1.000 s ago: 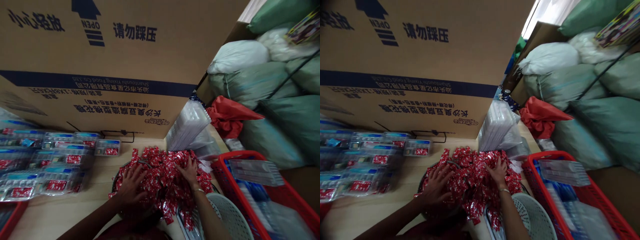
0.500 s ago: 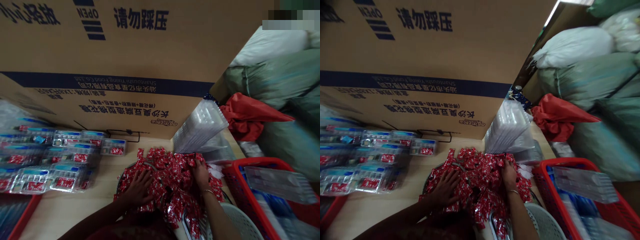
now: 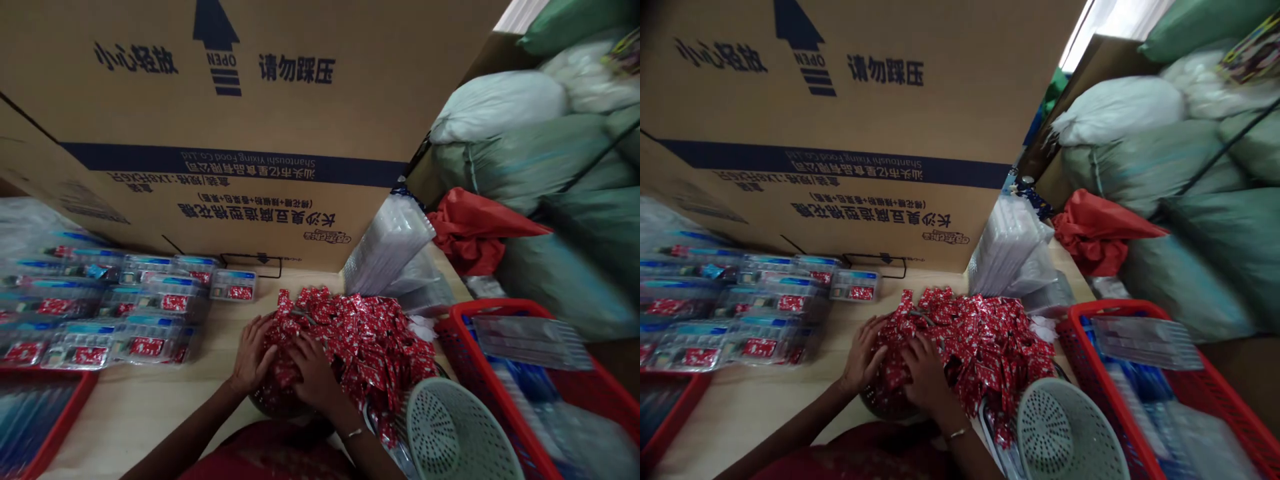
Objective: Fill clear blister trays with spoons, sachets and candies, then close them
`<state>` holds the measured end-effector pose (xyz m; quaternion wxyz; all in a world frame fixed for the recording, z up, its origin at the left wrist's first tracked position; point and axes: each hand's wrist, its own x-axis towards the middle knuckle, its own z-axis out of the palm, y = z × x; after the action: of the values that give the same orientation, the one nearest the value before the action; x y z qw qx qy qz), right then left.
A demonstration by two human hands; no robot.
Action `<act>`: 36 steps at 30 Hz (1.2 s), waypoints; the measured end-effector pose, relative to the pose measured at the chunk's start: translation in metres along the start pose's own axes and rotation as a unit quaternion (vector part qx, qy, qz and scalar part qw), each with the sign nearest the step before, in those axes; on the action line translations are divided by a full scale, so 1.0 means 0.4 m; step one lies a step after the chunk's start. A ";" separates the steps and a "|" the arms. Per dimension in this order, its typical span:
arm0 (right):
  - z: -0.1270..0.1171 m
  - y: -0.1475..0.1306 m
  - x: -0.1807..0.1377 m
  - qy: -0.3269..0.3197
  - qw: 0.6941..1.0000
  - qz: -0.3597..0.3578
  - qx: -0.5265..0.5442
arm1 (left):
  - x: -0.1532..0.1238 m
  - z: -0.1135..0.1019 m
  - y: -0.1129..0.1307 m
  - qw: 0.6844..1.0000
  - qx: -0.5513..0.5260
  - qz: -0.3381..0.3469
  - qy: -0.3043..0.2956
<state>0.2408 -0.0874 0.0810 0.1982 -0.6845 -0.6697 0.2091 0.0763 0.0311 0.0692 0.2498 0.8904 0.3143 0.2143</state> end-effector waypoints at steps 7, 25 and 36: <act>0.089 0.006 0.014 -0.055 0.996 -0.048 -0.053 | -0.084 0.073 -0.041 0.981 0.190 -0.006 -0.043; 0.085 0.009 0.051 -0.079 0.997 0.015 0.003 | -0.041 0.165 0.022 0.980 0.153 -0.130 0.005; 0.047 0.006 0.041 0.002 0.997 0.054 -0.047 | 0.176 0.050 -0.002 0.981 -0.008 -0.180 0.065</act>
<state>0.2329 -0.0713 0.0636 0.1557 -0.7287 -0.6401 0.1869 0.1366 0.0723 0.0689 0.2709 0.8013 0.4833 0.2257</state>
